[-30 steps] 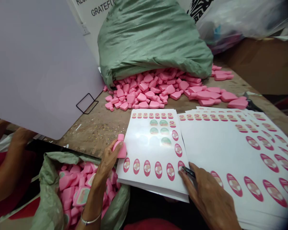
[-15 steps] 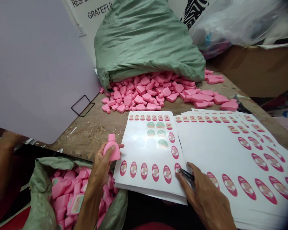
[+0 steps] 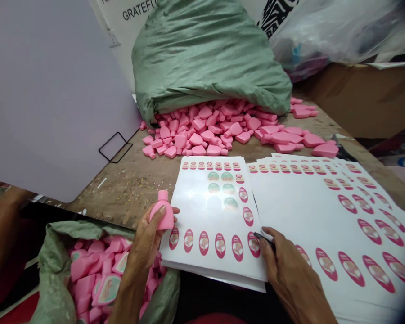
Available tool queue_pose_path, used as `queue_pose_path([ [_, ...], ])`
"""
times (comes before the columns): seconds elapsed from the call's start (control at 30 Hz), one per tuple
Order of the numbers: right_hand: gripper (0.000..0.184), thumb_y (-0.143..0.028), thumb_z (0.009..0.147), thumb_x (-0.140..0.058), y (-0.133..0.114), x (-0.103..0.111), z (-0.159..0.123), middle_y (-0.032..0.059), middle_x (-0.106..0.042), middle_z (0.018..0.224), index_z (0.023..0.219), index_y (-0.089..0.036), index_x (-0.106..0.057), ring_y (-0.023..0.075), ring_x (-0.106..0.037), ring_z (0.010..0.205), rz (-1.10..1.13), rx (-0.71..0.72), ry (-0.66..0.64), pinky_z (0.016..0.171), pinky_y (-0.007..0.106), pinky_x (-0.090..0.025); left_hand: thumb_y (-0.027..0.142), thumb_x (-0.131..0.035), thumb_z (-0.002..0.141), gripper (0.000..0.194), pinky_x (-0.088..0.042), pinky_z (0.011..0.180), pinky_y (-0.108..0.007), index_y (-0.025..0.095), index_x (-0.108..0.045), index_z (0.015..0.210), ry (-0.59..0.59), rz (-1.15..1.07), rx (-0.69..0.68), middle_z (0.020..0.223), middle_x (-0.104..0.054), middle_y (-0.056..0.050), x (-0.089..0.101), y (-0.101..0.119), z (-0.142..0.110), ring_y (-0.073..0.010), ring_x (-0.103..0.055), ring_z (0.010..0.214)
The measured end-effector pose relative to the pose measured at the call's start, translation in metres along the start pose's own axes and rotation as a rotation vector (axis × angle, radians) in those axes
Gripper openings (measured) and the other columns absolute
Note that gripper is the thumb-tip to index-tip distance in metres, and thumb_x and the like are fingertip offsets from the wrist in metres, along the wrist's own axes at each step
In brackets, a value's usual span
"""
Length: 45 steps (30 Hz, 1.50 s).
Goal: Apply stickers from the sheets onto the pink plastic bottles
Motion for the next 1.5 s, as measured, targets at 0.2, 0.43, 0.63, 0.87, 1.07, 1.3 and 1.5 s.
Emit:
queue_pose_path([
  [0.2,0.027,-0.031,0.094,-0.034,-0.024,0.021,0.009,0.0090,-0.062,0.088,0.104,-0.016,-0.054,0.0204,-0.058,0.078,0.045,0.172,0.075,0.069,0.033,-0.043,0.038,-0.067,0.074,0.032,-0.051,0.055,-0.024,0.011,-0.064,0.090,-0.160,-0.025,0.134,0.085,-0.070,-0.010,-0.035,-0.018,-0.022,-0.0156,-0.064,0.064],
  [0.43,0.023,-0.024,0.093,-0.041,-0.044,0.031,0.003,0.0066,-0.061,0.084,0.104,-0.017,-0.059,0.0189,-0.055,0.079,0.003,0.310,0.086,0.073,0.034,-0.036,0.036,-0.070,0.073,0.034,-0.056,0.067,-0.031,0.014,-0.063,0.099,-0.260,-0.069,0.257,0.103,-0.068,-0.013,-0.060,-0.042,-0.037,-0.0206,-0.067,0.078],
  [0.63,0.024,-0.018,0.089,-0.048,-0.050,0.037,-0.006,0.0057,-0.063,0.085,0.109,-0.018,-0.061,0.0187,-0.055,0.079,-0.048,0.388,0.099,0.076,0.036,-0.035,0.038,-0.070,0.072,0.037,-0.058,0.067,-0.031,0.011,-0.064,0.097,-0.146,-0.035,0.228,0.101,-0.069,-0.013,-0.040,-0.037,-0.032,-0.0190,-0.067,0.073],
  [0.87,0.020,-0.016,0.089,-0.046,-0.070,0.034,-0.015,0.0072,-0.065,0.086,0.102,-0.015,-0.061,0.0193,-0.056,0.080,0.009,0.458,0.111,0.078,0.036,-0.037,0.040,-0.068,0.074,0.036,-0.057,0.069,-0.030,0.010,-0.066,0.094,-0.095,-0.029,0.204,0.089,-0.070,-0.012,-0.021,-0.033,-0.035,-0.0185,-0.067,0.073],
  [1.07,0.022,-0.014,0.088,-0.047,-0.073,0.023,-0.021,0.0067,-0.065,0.087,0.105,-0.016,-0.060,0.0194,-0.054,0.082,0.021,0.467,0.074,0.076,0.035,-0.036,0.039,-0.067,0.076,0.033,-0.057,0.071,-0.032,0.010,-0.066,0.091,-0.096,-0.031,0.183,0.087,-0.070,-0.012,-0.016,-0.034,-0.032,-0.0199,-0.067,0.074],
  [1.3,0.025,-0.010,0.086,-0.045,-0.072,0.024,-0.018,0.0055,-0.062,0.083,0.102,-0.017,-0.063,0.0171,-0.053,0.078,0.085,0.385,0.077,0.078,0.036,-0.035,0.039,-0.070,0.073,0.035,-0.057,0.072,-0.031,0.011,-0.067,0.093,-0.062,-0.008,0.260,0.092,-0.070,-0.011,-0.012,-0.042,-0.030,-0.0206,-0.066,0.078],
  [1.5,0.025,-0.010,0.085,-0.043,-0.066,0.027,-0.019,0.0047,-0.059,0.078,0.099,-0.017,-0.062,0.0168,-0.050,0.074,0.122,0.366,0.183,0.076,0.036,-0.033,0.039,-0.073,0.069,0.040,-0.058,0.073,-0.035,0.011,-0.067,0.096,-0.062,-0.021,0.333,0.094,-0.069,-0.012,-0.005,-0.054,-0.024,-0.0241,-0.065,0.082],
])
Point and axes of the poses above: each hand's wrist, its own z-axis towards the middle knuckle, its own x-axis out of the back of the hand, y = z × x, the point moved 8 cm from there along z, towards the middle knuckle
